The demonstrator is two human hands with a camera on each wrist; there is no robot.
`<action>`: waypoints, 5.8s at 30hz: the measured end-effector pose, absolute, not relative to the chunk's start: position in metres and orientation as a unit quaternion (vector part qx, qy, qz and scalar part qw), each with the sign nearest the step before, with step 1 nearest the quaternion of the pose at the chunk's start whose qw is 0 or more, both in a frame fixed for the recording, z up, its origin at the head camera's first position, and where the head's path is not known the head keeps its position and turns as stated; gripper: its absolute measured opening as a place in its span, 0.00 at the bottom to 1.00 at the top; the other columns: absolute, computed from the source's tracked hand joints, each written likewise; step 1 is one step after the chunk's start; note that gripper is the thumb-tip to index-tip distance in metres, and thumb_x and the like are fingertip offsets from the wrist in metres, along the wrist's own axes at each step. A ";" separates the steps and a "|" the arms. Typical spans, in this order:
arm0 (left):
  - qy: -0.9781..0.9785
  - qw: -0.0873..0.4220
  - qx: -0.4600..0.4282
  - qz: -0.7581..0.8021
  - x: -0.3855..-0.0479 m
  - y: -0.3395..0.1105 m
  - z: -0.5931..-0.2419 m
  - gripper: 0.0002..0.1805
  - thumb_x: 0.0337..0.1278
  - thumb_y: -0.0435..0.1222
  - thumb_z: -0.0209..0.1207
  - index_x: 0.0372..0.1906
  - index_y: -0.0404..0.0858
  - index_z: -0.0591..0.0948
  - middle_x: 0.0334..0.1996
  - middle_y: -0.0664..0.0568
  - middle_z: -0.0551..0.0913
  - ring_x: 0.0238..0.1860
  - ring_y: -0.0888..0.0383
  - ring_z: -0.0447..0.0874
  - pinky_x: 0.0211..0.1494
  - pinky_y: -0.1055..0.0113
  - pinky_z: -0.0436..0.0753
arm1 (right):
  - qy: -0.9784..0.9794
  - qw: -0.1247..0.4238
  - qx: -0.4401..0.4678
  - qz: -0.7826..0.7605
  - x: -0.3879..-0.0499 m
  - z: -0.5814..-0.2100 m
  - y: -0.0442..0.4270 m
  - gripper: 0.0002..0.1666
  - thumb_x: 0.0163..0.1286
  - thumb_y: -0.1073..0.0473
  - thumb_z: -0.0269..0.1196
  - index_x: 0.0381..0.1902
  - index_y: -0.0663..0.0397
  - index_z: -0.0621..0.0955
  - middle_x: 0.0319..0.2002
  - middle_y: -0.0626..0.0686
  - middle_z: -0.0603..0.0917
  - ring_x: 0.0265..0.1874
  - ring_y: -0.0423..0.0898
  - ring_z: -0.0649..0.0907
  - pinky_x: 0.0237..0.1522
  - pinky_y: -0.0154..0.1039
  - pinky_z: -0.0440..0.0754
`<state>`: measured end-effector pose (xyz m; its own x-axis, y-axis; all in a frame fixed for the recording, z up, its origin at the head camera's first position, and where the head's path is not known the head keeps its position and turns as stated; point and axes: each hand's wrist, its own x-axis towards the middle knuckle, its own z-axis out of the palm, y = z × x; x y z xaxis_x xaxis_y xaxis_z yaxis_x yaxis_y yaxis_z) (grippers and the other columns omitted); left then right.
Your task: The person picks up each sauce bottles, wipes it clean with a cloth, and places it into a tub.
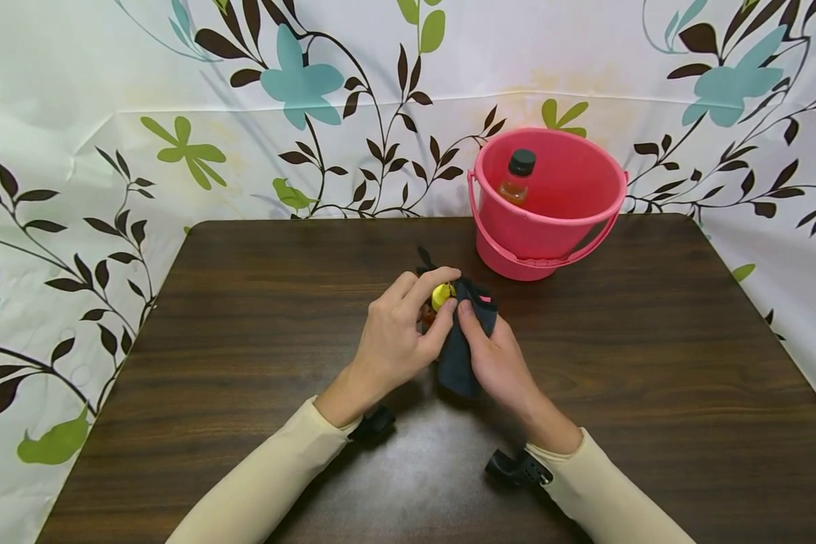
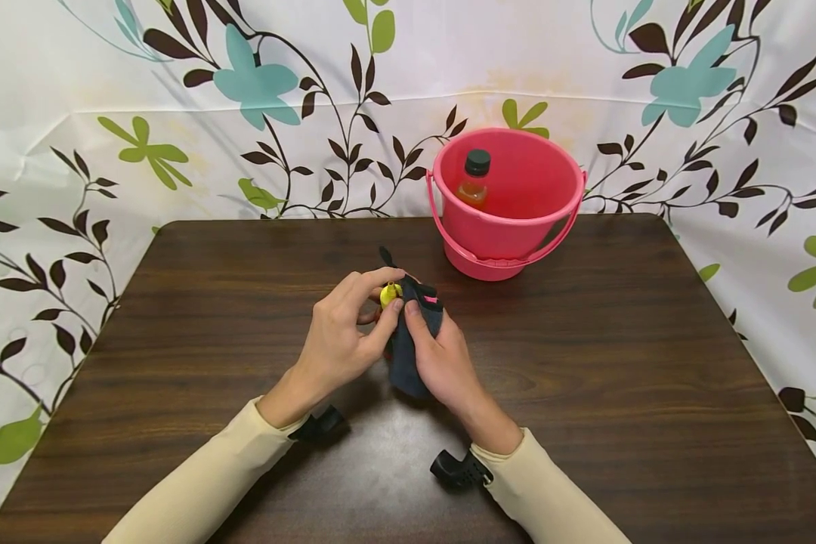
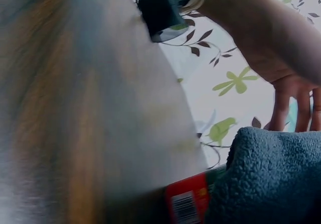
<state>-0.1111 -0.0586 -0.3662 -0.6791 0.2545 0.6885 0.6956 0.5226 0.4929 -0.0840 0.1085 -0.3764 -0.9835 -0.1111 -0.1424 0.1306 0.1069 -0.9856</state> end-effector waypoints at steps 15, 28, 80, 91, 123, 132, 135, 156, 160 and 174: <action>-0.831 0.271 -0.286 -0.392 -0.110 -0.058 -0.365 0.18 0.68 0.37 0.64 0.61 0.43 0.84 0.28 0.48 0.76 0.25 0.57 0.74 0.26 0.69 0.72 | 0.728 0.113 0.010 -0.676 -0.087 -0.397 0.116 0.27 0.88 0.45 0.46 0.66 0.59 0.77 0.49 0.54 0.85 0.46 0.39 0.85 0.50 0.33 0.84; -0.834 0.274 -0.288 -0.383 -0.111 -0.057 -0.365 0.18 0.67 0.36 0.64 0.60 0.42 0.84 0.29 0.48 0.76 0.25 0.59 0.74 0.26 0.69 0.72 | 0.791 0.108 0.021 -0.602 -0.094 -0.410 0.127 0.26 0.87 0.49 0.48 0.70 0.58 0.76 0.61 0.58 0.84 0.61 0.47 0.80 0.66 0.43 0.74; -0.843 0.257 -0.287 -0.376 -0.112 -0.058 -0.362 0.27 0.68 0.36 0.62 0.72 0.48 0.80 0.28 0.47 0.74 0.25 0.60 0.71 0.26 0.68 0.74 | 0.639 0.091 -0.008 -0.763 -0.077 -0.342 0.119 0.30 0.87 0.45 0.46 0.78 0.52 0.67 0.56 0.47 0.80 0.51 0.41 0.83 0.51 0.33 0.86; -0.847 0.256 -0.279 -0.374 -0.112 -0.062 -0.362 0.34 0.66 0.36 0.63 0.78 0.46 0.73 0.29 0.46 0.76 0.26 0.58 0.73 0.28 0.65 0.75 | 0.627 0.073 -0.021 -0.775 -0.076 -0.318 0.122 0.28 0.87 0.43 0.46 0.73 0.53 0.69 0.56 0.46 0.79 0.52 0.42 0.82 0.48 0.33 0.87; -0.853 0.224 -0.271 -0.386 -0.111 -0.059 -0.358 0.32 0.65 0.38 0.64 0.74 0.39 0.74 0.35 0.47 0.82 0.30 0.56 0.84 0.33 0.66 0.84 | 0.632 -0.023 -0.031 -0.774 -0.078 -0.302 0.134 0.19 0.87 0.47 0.48 0.63 0.49 0.75 0.50 0.44 0.81 0.50 0.43 0.82 0.48 0.33 0.85; -0.851 0.223 -0.272 -0.390 -0.111 -0.059 -0.358 0.32 0.65 0.37 0.65 0.73 0.39 0.74 0.36 0.47 0.82 0.30 0.54 0.87 0.35 0.65 0.86 | 0.648 -0.026 -0.017 -0.761 -0.079 -0.304 0.135 0.20 0.86 0.46 0.49 0.64 0.48 0.76 0.53 0.46 0.81 0.53 0.44 0.81 0.51 0.33 0.84; -0.851 0.223 -0.272 -0.390 -0.112 -0.058 -0.358 0.32 0.65 0.37 0.65 0.73 0.39 0.74 0.36 0.47 0.82 0.30 0.54 0.87 0.35 0.65 0.86 | 0.653 -0.030 -0.020 -0.757 -0.079 -0.306 0.135 0.22 0.86 0.47 0.49 0.69 0.48 0.75 0.58 0.48 0.80 0.56 0.45 0.80 0.54 0.33 0.84; -0.845 0.230 -0.276 -0.396 -0.113 -0.059 -0.359 0.34 0.65 0.37 0.65 0.74 0.35 0.71 0.42 0.45 0.85 0.32 0.56 0.88 0.36 0.64 0.88 | 0.714 0.057 -0.115 -0.688 -0.089 -0.331 0.123 0.29 0.87 0.50 0.47 0.82 0.32 0.67 0.76 0.43 0.73 0.67 0.47 0.76 0.61 0.35 0.79; -0.842 0.234 -0.279 -0.398 -0.113 -0.058 -0.360 0.33 0.64 0.36 0.64 0.73 0.36 0.71 0.39 0.46 0.84 0.32 0.56 0.86 0.35 0.65 0.87 | 0.731 0.072 -0.102 -0.671 -0.088 -0.339 0.119 0.28 0.87 0.49 0.48 0.80 0.41 0.69 0.69 0.49 0.79 0.63 0.46 0.79 0.60 0.34 0.79; -0.843 0.242 -0.280 -0.391 -0.113 -0.058 -0.362 0.32 0.66 0.38 0.64 0.73 0.37 0.72 0.47 0.44 0.86 0.36 0.56 0.86 0.38 0.62 0.88 | 0.719 0.111 -0.002 -0.686 -0.088 -0.381 0.117 0.29 0.88 0.45 0.46 0.66 0.62 0.77 0.47 0.51 0.87 0.44 0.37 0.87 0.49 0.33 0.86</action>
